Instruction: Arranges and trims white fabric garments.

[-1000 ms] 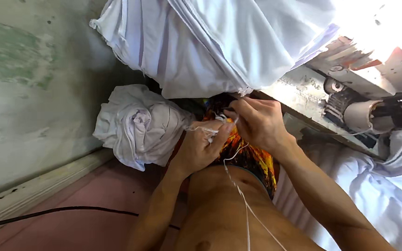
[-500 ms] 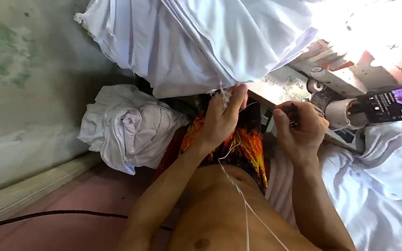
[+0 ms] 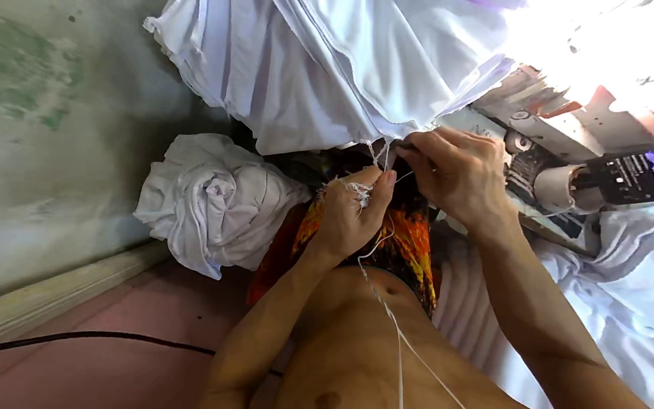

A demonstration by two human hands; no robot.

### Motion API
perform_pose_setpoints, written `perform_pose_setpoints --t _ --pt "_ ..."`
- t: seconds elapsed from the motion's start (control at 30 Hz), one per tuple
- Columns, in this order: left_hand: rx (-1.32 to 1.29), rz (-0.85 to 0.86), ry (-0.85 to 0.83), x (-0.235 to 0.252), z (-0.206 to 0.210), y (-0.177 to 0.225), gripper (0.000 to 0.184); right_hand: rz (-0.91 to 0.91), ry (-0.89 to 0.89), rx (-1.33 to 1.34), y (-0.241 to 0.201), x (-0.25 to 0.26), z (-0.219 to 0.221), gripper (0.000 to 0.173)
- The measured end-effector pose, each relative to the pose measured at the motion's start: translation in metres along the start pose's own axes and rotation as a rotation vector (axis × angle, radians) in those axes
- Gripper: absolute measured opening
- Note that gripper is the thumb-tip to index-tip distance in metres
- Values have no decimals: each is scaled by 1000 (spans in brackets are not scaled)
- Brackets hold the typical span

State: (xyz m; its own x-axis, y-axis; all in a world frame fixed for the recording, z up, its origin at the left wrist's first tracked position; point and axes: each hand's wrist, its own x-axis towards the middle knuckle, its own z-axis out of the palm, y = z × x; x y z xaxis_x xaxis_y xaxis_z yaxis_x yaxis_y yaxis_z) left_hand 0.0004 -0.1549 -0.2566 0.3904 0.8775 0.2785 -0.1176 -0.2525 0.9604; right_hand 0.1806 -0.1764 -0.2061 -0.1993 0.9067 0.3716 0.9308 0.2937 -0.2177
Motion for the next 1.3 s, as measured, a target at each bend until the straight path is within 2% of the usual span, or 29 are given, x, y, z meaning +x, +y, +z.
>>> perform_pose_setpoints --t 0.33,0.53,0.7,0.77,0.83,0.93,0.97,1.03,1.1,1.17,1.23,1.27,1.3 --pt "62 53 -35 -5 -7 2 33 -76 -64 36 -3 7 9 24" --pt "2 -89 76 -21 -13 -7 35 -31 -54 -1 -1 -3 20 24" --pt "19 -55 57 -25 -19 -2 33 -158 -45 148 -16 10 37 25" --pt "13 -66 61 -30 -25 -1 33 -186 -5 156 -11 -1 35 24" --pt "-3 -77 70 -33 -29 -3 33 -184 122 60 -3 -15 29 21" --pt "0 -97 79 -35 -30 -6 33 -124 288 -196 -2 -1 21 38" --pt "3 -101 73 -34 -29 -5 32 -101 302 -203 -2 11 18 34" --pt "19 -90 65 -29 -31 -1 32 -13 265 -86 0 38 -2 22" --pt "3 -113 84 -27 -33 1 32 157 172 146 8 64 -35 23" --pt "-52 -171 118 -22 -35 -1 32 309 180 386 20 87 -62 13" --pt "-154 -277 148 -14 -35 -5 30 361 206 386 23 96 -78 12" --pt "-219 -344 167 -9 -35 -7 30 304 132 273 17 91 -80 17" --pt "-278 -397 183 -5 -35 -8 31 206 21 124 4 82 -76 45"
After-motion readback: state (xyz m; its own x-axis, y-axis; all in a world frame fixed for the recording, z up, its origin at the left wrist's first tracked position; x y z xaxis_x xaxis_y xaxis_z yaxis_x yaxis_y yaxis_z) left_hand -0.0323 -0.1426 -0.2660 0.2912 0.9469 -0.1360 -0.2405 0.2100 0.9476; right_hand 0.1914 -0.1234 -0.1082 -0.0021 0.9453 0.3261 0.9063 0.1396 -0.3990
